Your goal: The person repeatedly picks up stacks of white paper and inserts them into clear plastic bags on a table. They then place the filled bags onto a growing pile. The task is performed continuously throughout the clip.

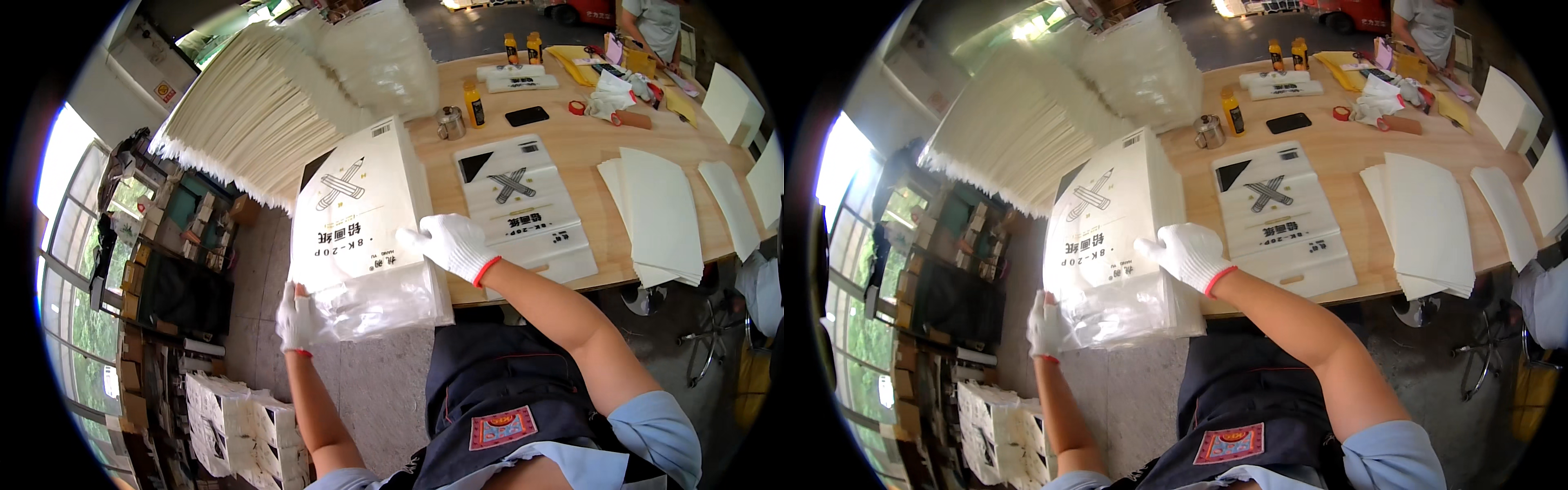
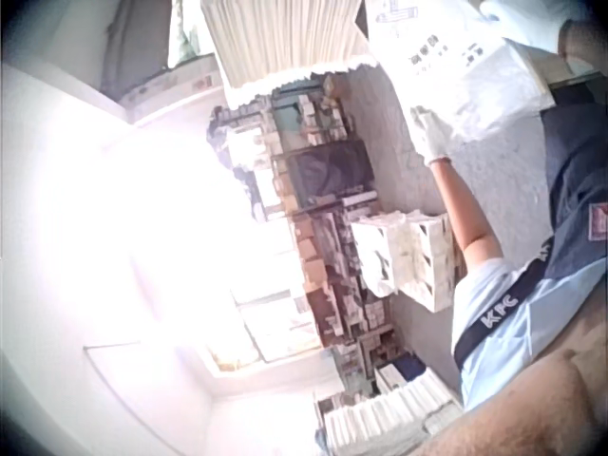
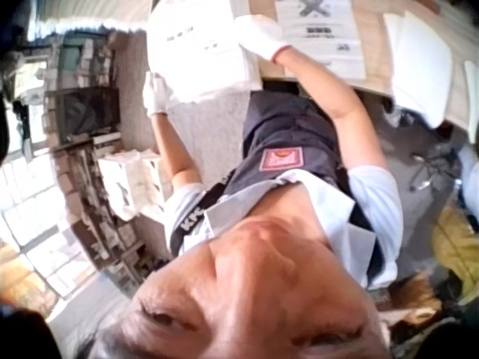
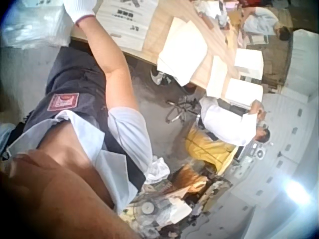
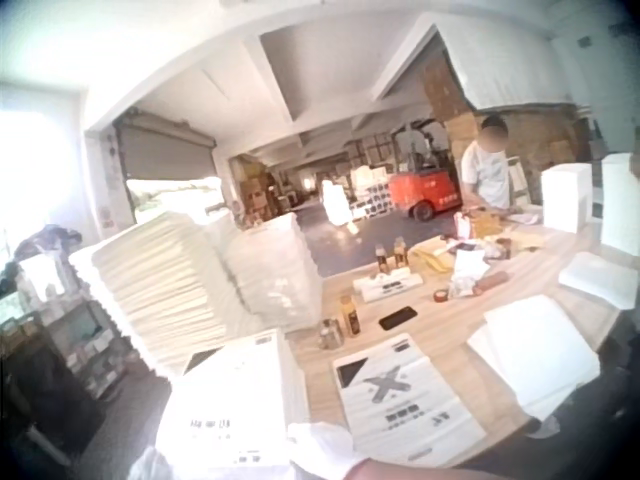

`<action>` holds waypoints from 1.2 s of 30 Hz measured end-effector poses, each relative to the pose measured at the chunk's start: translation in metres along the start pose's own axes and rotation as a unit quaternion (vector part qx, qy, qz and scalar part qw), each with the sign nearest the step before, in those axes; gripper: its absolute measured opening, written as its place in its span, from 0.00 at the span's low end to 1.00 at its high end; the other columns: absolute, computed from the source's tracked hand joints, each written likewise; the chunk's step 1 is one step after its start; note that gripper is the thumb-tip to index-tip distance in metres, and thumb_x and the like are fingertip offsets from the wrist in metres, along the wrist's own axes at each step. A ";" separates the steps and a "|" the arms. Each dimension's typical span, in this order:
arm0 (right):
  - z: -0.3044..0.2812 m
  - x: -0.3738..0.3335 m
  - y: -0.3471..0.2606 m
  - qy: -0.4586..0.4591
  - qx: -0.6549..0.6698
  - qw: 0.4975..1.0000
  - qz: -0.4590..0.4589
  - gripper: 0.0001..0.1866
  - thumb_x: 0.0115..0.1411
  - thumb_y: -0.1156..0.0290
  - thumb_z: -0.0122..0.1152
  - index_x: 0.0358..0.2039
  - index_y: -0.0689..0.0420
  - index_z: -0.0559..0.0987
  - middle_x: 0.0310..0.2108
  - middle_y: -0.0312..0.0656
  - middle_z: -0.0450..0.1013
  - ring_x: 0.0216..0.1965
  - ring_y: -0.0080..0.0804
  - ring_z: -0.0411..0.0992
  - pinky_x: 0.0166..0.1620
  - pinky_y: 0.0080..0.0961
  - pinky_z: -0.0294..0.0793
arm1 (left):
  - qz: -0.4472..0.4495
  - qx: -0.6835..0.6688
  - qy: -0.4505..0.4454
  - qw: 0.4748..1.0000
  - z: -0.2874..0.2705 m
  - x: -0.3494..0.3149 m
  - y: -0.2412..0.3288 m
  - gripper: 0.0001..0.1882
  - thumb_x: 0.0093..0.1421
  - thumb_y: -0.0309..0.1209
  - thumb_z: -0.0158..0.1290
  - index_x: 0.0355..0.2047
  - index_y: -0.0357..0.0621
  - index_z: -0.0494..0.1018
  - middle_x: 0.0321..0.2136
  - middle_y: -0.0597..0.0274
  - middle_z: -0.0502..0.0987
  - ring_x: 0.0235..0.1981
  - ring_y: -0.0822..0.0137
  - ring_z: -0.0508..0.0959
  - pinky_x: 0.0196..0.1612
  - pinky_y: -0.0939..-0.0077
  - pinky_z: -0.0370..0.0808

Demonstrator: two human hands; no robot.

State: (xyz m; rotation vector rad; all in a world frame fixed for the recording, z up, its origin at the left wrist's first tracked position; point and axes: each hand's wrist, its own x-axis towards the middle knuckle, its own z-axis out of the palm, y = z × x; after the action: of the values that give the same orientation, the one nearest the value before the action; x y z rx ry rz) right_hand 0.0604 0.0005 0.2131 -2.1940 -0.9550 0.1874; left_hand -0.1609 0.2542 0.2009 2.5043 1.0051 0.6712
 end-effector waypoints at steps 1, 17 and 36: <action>0.005 -0.004 0.015 0.043 -0.032 0.999 -0.003 0.35 0.55 0.33 0.47 0.25 0.59 0.75 0.14 0.48 0.70 0.19 0.42 0.71 0.22 0.38 0.68 | -0.010 -0.098 -0.013 0.995 0.023 0.006 -0.012 0.23 0.66 0.41 0.41 0.53 0.37 0.68 0.34 0.63 0.75 0.31 0.74 0.71 0.34 0.80 0.68; 0.031 -0.244 0.160 -0.232 0.007 0.953 0.196 0.25 0.59 0.44 0.50 0.43 0.53 0.76 0.34 0.42 0.78 0.38 0.43 0.76 0.41 0.35 0.73 | 0.181 -0.273 -0.276 0.904 0.269 -0.168 0.168 0.10 0.59 0.39 0.53 0.34 0.47 0.73 0.28 0.57 0.76 0.30 0.54 0.75 0.35 0.67 0.72; -0.010 -0.147 0.191 0.088 0.181 0.918 0.343 0.40 0.52 0.30 0.47 0.42 0.57 0.77 0.34 0.50 0.76 0.36 0.39 0.75 0.39 0.30 0.71 | 0.338 -0.174 -0.246 0.892 0.316 -0.076 0.239 0.09 0.58 0.35 0.50 0.26 0.45 0.75 0.25 0.54 0.75 0.30 0.53 0.75 0.35 0.61 0.71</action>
State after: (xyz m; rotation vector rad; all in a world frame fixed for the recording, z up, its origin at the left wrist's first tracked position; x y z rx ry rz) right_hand 0.0694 -0.1943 0.0710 -2.0602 -0.0079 0.4432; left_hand 0.0941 -0.0104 0.0352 2.4615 -0.1792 0.3070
